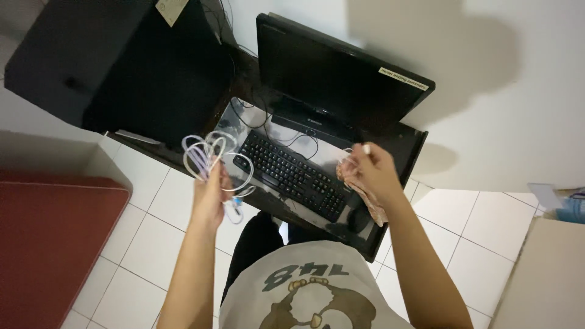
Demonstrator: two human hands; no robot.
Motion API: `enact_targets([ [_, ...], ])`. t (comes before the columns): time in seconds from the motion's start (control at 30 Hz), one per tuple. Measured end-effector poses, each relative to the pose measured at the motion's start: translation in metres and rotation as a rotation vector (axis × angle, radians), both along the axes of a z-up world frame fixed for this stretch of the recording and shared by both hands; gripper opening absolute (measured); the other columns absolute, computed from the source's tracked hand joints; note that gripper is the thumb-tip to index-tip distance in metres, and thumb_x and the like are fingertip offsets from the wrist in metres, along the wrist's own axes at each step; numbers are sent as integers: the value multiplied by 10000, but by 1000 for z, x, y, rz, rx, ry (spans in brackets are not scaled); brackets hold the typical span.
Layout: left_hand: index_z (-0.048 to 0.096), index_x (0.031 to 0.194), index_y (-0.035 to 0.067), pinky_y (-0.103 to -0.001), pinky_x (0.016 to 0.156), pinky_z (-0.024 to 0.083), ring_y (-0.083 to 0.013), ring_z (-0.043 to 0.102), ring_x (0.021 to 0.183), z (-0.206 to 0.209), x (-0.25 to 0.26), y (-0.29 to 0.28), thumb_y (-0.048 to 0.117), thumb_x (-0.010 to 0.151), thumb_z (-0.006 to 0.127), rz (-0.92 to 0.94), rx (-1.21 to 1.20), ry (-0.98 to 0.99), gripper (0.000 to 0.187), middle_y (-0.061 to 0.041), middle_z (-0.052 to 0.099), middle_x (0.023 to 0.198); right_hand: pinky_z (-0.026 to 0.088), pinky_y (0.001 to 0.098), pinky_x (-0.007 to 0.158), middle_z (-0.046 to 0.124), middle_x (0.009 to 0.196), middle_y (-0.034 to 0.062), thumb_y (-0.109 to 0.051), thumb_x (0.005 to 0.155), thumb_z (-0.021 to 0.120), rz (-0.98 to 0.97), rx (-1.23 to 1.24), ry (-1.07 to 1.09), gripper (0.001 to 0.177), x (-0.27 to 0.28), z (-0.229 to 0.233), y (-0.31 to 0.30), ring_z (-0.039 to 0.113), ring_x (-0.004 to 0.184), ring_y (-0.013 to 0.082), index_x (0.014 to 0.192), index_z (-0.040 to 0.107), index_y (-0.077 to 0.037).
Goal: Untangling a long white cable at a computer desk
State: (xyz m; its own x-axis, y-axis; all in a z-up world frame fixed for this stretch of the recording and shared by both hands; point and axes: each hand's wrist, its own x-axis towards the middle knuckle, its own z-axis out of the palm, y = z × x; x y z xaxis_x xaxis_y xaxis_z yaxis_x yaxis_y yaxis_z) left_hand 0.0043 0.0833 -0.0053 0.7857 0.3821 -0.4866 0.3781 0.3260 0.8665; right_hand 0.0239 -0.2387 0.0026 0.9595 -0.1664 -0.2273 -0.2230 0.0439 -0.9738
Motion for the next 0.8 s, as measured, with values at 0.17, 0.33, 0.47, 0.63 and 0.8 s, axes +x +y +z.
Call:
enact_targets([
  [0.17,674,921,1,-180,368,330,-29,376,427,16,-8,-43,361,1022,580,-131,-166,-15,386,50,359,556,369,221,464,682,618,107,-273,1063,529,219,141,-37,311,-3,28,42,578,466,139,819,618,-102],
  [0.33,752,950,27,-181,362,341,-53,389,393,10,-22,-76,359,942,735,-275,-145,-7,333,12,424,512,376,263,446,547,470,122,-228,1101,410,475,253,-106,265,-9,48,74,517,361,179,1047,582,-34],
  [0.47,758,933,9,-199,406,423,-77,488,422,42,-24,-84,202,804,877,-256,-191,-29,261,-48,558,522,488,302,567,622,634,128,-233,1094,425,611,75,-162,221,-12,24,79,595,524,199,1021,553,-68],
  [0.63,805,871,48,-196,496,418,-78,525,526,19,-29,-50,236,769,930,-307,110,-41,248,-68,678,589,474,309,639,556,656,49,-237,1072,443,481,-169,-135,229,-12,50,87,525,603,170,955,580,-95],
  [0.8,763,929,-5,-250,580,521,-123,559,592,52,-35,-11,195,836,861,-75,117,-16,241,-83,670,691,420,207,557,508,625,-21,-118,1024,605,164,318,-135,248,-12,63,97,502,538,67,789,532,-91],
])
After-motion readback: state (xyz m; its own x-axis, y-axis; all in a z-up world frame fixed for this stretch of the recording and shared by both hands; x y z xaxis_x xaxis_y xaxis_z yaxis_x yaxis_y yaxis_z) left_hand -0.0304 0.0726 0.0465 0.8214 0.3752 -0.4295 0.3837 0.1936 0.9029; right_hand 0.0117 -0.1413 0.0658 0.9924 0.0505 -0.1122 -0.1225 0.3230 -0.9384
